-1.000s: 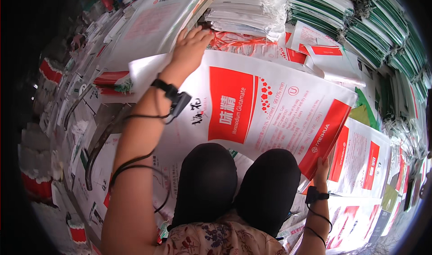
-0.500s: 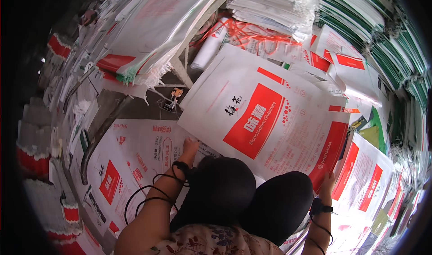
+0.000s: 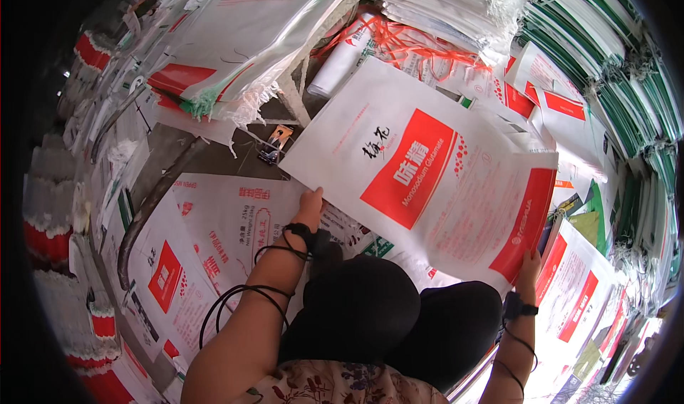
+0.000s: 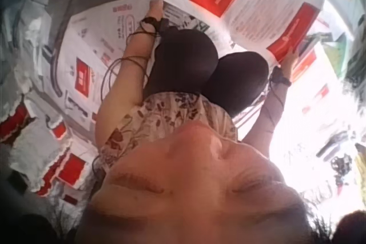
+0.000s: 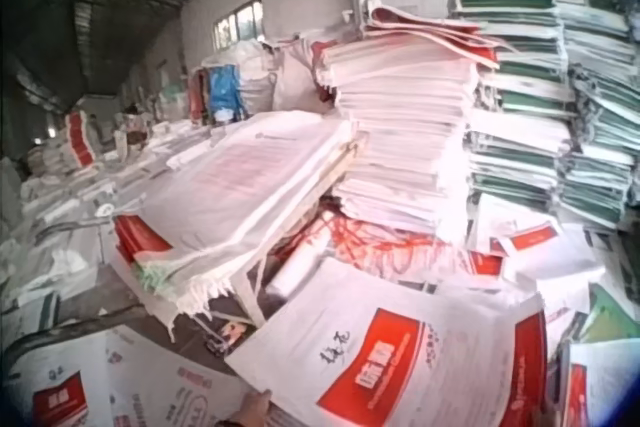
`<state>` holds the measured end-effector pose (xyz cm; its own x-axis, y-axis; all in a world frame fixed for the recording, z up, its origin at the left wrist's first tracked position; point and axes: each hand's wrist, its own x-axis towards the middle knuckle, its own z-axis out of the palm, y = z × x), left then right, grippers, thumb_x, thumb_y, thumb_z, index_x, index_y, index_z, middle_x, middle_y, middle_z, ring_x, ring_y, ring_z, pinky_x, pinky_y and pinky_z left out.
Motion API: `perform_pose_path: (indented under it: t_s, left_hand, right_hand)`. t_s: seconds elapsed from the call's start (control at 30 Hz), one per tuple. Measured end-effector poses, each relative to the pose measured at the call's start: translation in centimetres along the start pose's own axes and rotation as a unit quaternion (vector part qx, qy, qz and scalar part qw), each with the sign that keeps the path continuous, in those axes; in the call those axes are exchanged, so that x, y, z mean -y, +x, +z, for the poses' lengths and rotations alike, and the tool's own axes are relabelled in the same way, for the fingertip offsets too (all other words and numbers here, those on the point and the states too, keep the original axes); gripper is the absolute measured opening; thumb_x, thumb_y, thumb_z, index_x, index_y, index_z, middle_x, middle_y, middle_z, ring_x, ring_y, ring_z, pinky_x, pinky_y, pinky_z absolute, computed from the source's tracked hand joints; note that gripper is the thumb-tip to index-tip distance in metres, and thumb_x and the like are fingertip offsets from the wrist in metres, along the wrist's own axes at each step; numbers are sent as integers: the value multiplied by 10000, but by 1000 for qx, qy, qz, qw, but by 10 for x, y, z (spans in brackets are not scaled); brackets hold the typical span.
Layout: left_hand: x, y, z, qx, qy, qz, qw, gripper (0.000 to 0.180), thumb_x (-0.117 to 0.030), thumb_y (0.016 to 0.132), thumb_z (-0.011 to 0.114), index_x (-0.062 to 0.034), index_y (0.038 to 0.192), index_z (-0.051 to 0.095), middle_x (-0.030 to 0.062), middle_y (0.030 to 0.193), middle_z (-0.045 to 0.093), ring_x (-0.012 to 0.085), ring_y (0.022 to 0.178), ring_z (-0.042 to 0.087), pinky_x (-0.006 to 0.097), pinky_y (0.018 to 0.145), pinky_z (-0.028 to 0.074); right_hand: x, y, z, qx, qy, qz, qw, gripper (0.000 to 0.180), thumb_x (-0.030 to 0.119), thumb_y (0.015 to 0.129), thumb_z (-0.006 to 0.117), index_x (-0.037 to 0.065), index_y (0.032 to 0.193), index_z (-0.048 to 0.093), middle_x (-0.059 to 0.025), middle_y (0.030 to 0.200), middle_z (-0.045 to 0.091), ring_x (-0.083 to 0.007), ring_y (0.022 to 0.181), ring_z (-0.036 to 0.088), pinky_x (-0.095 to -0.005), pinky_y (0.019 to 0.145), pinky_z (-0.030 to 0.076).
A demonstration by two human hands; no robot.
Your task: Organizing, counting, and stacking plastic monosodium glutamate packaging bags.
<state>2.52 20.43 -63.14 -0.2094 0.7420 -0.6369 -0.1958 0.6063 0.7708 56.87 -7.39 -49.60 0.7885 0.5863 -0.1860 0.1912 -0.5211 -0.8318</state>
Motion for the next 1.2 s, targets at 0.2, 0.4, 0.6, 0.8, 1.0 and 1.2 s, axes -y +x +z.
perform_pose_path:
  t_s: [0.2,0.4,0.6,0.8,1.0,1.2]
  left_hand:
    - [3,47,-35,110,271,237,927,299,-249,962,524,11,853,624,98,661,601,206,501,548,348,461,408]
    - [-4,29,-5,37,126,-71,989,281,-244,975,468,-25,966,645,76,841,685,187,613,645,312,482,431]
    - [-29,48,-8,91,268,-53,958,272,-266,982,487,-44,1016,641,81,876,689,195,650,677,316,493,459]
    - [-45,25,21,104,412,-63,903,426,-404,984,508,2,996,638,104,836,674,218,640,674,374,535,505]
    - [-37,84,-44,161,472,35,866,515,-490,1025,432,-27,989,656,100,806,653,231,632,637,384,599,533]
    - [44,77,-26,102,277,-35,955,341,-295,977,542,24,931,655,190,829,707,319,671,686,433,639,564]
  right_hand:
    - [-37,46,29,-9,-207,-42,977,445,290,968,576,-43,1264,556,-258,1154,653,-403,1049,637,-453,915,502]
    - [-49,5,26,-19,-322,7,947,505,168,929,567,77,1405,422,-288,1197,640,-459,1098,626,-536,940,498]
    - [-13,-23,30,-11,-338,37,940,513,155,947,518,100,1439,385,-279,1071,690,-443,990,678,-525,862,533]
    - [-15,-27,25,-15,-355,57,933,505,154,949,492,108,1441,387,-253,1105,689,-434,1008,676,-515,869,537]
    - [-41,-16,42,-56,-334,-29,940,437,138,930,485,113,1363,544,-201,1228,650,-389,1095,644,-486,925,520]
    - [-47,-25,6,-64,-368,-43,927,434,156,908,552,93,1337,541,-212,1266,627,-391,1165,603,-480,975,491]
